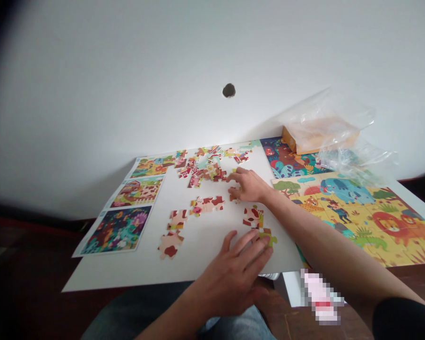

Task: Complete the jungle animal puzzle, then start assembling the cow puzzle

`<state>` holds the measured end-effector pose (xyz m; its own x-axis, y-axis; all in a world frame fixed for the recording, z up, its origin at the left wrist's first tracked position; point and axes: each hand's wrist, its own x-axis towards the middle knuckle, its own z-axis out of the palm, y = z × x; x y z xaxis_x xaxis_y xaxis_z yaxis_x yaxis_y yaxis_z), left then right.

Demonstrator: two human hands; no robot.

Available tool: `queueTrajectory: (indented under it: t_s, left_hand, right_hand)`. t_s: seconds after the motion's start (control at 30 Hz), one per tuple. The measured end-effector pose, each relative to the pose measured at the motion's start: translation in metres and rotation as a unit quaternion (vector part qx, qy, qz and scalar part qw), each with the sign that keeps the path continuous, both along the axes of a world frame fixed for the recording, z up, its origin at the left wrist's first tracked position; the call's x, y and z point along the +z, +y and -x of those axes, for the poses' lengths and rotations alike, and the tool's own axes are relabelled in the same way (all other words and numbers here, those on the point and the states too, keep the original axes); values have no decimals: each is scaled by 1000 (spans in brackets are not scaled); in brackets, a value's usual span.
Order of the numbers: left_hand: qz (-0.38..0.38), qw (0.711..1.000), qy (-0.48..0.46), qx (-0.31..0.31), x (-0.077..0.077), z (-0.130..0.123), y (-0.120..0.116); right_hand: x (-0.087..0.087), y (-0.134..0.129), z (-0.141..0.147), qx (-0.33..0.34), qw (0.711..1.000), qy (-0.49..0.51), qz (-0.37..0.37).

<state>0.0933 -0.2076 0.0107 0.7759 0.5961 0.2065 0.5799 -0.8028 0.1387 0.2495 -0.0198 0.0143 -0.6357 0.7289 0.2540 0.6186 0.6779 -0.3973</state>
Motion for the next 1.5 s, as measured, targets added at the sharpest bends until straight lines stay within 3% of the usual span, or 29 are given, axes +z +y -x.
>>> queueTrajectory:
  t_s: [0.1,0.2,0.33,0.5,0.7,0.97,1.5]
  left_hand:
    - [-3,1000,17,3,-7,-11,-11]
    - [-9,999,-21,25,-15,-5,-11]
    - [-1,994,-90,55,-18,10,-4]
    - [30,987,-141,77,-8,29,10]
    - [61,985,-119,109,1,53,23]
    - [23,983,-79,164,7,87,37]
    - [45,978,-89,186,3,82,40]
  right_hand:
    - [1,-5,3,105,994,-9,4]
    - [-1,-7,5,149,989,-23,15]
    - [-1,-7,6,142,989,-20,19]
    - [1,-8,6,137,990,-13,24]
    - [-1,-7,6,137,990,-16,27]
    - [-3,-6,6,133,991,-18,23]
    - [-1,-8,7,130,991,-13,35]
